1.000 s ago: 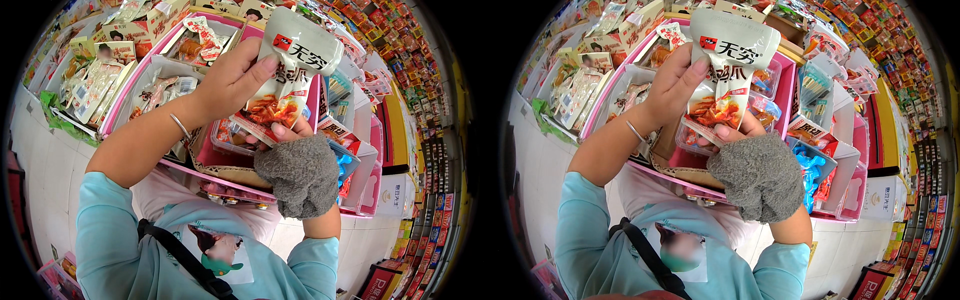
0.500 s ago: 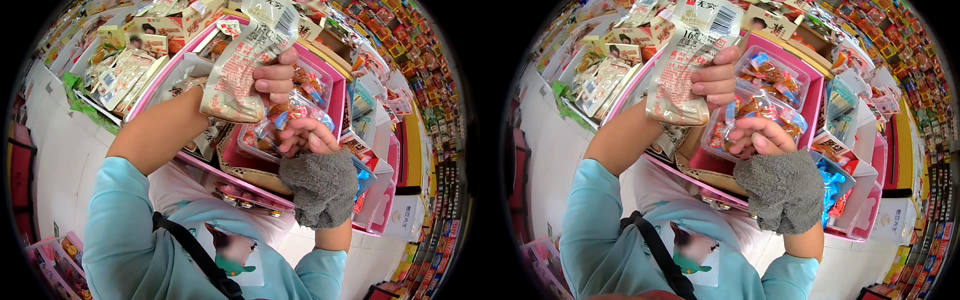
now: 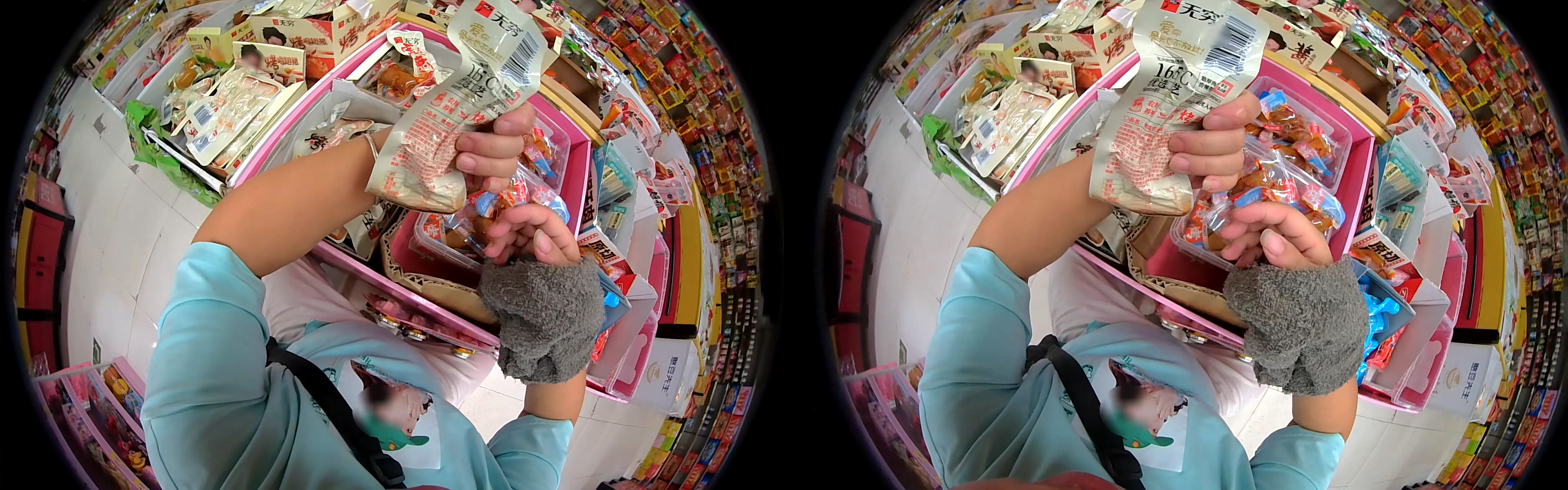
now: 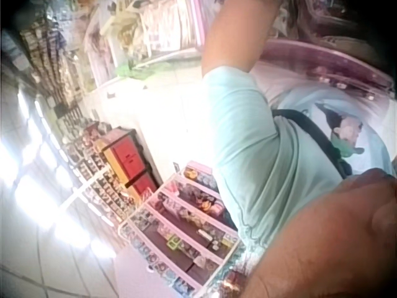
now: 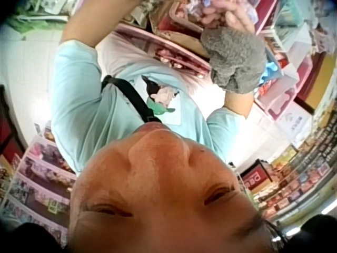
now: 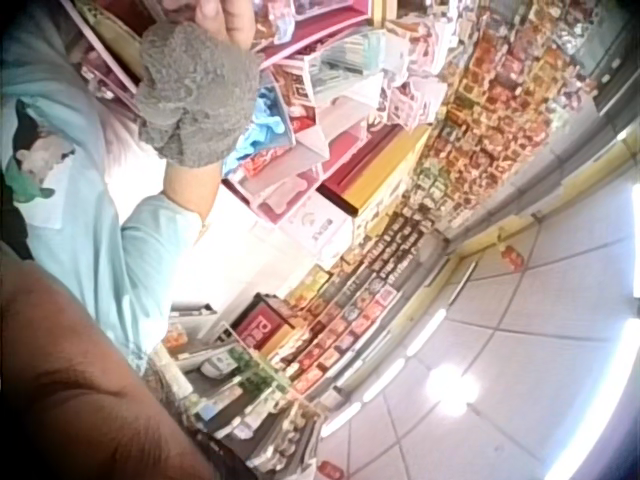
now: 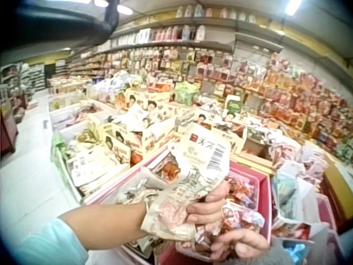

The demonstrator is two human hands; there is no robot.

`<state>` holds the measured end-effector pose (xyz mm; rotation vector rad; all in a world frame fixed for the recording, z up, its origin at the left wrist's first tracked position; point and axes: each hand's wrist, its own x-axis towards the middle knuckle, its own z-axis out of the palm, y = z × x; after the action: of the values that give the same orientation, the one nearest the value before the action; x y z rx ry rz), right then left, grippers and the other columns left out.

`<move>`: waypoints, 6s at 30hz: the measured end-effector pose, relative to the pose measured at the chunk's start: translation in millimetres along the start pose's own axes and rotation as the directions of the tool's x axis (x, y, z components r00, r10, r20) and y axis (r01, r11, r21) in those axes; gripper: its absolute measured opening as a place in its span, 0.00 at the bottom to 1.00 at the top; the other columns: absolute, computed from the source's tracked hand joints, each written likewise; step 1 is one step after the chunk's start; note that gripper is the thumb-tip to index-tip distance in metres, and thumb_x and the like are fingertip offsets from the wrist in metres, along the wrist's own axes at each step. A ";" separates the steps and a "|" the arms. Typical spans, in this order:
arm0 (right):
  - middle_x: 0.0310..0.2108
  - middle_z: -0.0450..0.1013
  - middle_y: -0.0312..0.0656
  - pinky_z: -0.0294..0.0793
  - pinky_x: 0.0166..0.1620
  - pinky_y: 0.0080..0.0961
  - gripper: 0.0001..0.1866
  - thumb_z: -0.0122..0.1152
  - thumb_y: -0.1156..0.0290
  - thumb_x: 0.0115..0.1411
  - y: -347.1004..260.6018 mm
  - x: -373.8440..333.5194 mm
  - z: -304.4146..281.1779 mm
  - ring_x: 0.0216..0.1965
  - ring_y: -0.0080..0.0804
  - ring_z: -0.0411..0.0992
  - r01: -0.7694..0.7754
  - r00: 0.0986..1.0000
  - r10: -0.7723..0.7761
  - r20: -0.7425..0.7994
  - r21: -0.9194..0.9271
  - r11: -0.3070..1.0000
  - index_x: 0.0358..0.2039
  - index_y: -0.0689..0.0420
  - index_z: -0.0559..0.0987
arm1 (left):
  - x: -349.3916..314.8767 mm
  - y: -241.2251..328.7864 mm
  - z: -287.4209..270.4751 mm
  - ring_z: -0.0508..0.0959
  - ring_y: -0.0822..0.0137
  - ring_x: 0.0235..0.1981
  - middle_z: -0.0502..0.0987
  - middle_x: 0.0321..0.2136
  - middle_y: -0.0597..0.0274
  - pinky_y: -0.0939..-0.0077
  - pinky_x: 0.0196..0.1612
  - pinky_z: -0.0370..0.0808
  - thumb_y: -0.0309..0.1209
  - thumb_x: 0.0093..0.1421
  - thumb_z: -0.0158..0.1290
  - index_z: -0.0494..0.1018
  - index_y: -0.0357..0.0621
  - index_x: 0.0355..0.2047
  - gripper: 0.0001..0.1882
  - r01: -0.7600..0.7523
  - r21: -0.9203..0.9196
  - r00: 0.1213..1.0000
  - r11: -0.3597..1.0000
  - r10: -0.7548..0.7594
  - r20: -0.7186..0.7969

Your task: The person repeatedly picks up packaged snack items from a pink display bin, briefly holds them, and places them back into the same bin. The person handles multiple snack packages one at a time, occasionally using a gray cloth held in the right hand while sorting.

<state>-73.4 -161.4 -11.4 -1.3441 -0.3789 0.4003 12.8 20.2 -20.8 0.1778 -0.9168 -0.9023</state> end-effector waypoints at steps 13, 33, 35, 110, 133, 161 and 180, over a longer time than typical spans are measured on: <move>0.33 0.69 0.39 0.63 0.35 0.17 0.19 0.47 0.60 0.54 1.9 0.5 -10.1 0.32 0.23 0.66 -0.006 0.996 0.002 0.091 0.041 0.999 0.39 0.62 0.67 | -0.9 -4.7 -1.7 0.64 0.74 0.17 0.58 0.13 0.71 0.74 0.36 0.67 0.35 0.57 0.37 0.59 0.45 0.23 0.09 -0.002 -0.068 0.999 0.998 -0.001 -0.050; 0.30 0.68 0.42 0.64 0.35 0.20 0.17 0.48 0.63 0.54 3.1 0.3 -11.1 0.31 0.26 0.66 -0.034 0.994 0.018 0.103 0.155 0.987 0.38 0.63 0.68 | 6.0 -9.1 18.9 0.68 0.63 0.31 0.65 0.17 0.67 0.63 0.44 0.60 0.36 0.52 0.44 0.57 0.52 0.15 0.12 -0.018 -0.034 0.996 0.999 0.015 -0.083; 0.25 0.69 0.42 0.65 0.32 0.18 0.17 0.47 0.62 0.54 3.4 2.8 -9.4 0.27 0.25 0.67 -0.035 0.995 0.020 0.100 0.156 0.987 0.37 0.63 0.68 | 6.2 -10.0 15.7 0.68 0.64 0.30 0.65 0.17 0.67 0.64 0.43 0.61 0.36 0.52 0.45 0.57 0.52 0.15 0.12 -0.049 0.001 0.995 0.999 0.049 -0.085; 0.35 0.68 0.44 0.69 0.32 0.24 0.27 0.58 0.71 0.45 -0.4 10.6 -5.7 0.30 0.29 0.68 -0.039 0.983 0.039 -0.179 0.005 0.999 0.46 0.61 0.61 | 32.8 -13.6 3.6 0.70 0.76 0.30 0.72 0.29 0.58 0.81 0.34 0.66 0.51 0.56 0.37 0.68 0.35 0.33 0.27 0.036 0.849 0.472 0.527 0.740 -0.479; 0.23 0.69 0.44 0.67 0.21 0.23 0.19 0.42 0.58 0.56 -5.7 7.2 -8.1 0.19 0.30 0.67 -0.132 0.990 0.069 0.124 0.624 0.770 0.41 0.60 0.66 | 32.9 -24.1 16.7 0.68 0.71 0.40 0.68 0.38 0.61 0.75 0.44 0.64 0.35 0.50 0.52 0.57 0.40 0.46 0.25 0.150 0.740 0.840 0.655 0.309 -0.445; 0.40 0.66 0.42 0.67 0.36 0.21 0.25 0.43 0.56 0.54 5.0 5.8 -24.7 0.36 0.28 0.68 -0.058 0.997 0.066 -0.046 0.151 0.987 0.47 0.60 0.62 | 30.3 -37.1 10.2 0.67 0.60 0.24 0.66 0.22 0.54 0.70 0.27 0.63 0.41 0.47 0.54 0.61 0.37 0.30 0.21 0.162 0.973 0.726 -0.162 0.687 -0.006; 0.37 0.66 0.45 0.68 0.30 0.23 0.33 0.47 0.48 0.47 -1.2 8.0 -15.5 0.30 0.31 0.67 -0.095 0.984 0.090 -0.155 -0.022 0.995 0.47 0.60 0.60 | 27.9 -37.0 8.5 0.69 0.55 0.28 0.68 0.26 0.51 0.68 0.30 0.64 0.41 0.47 0.54 0.61 0.37 0.32 0.21 0.149 0.959 0.757 -0.242 0.652 0.047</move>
<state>-58.8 -171.0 -12.8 -1.4152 -0.1951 0.3661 -7.8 -21.9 -16.6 1.5419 -0.8431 0.6775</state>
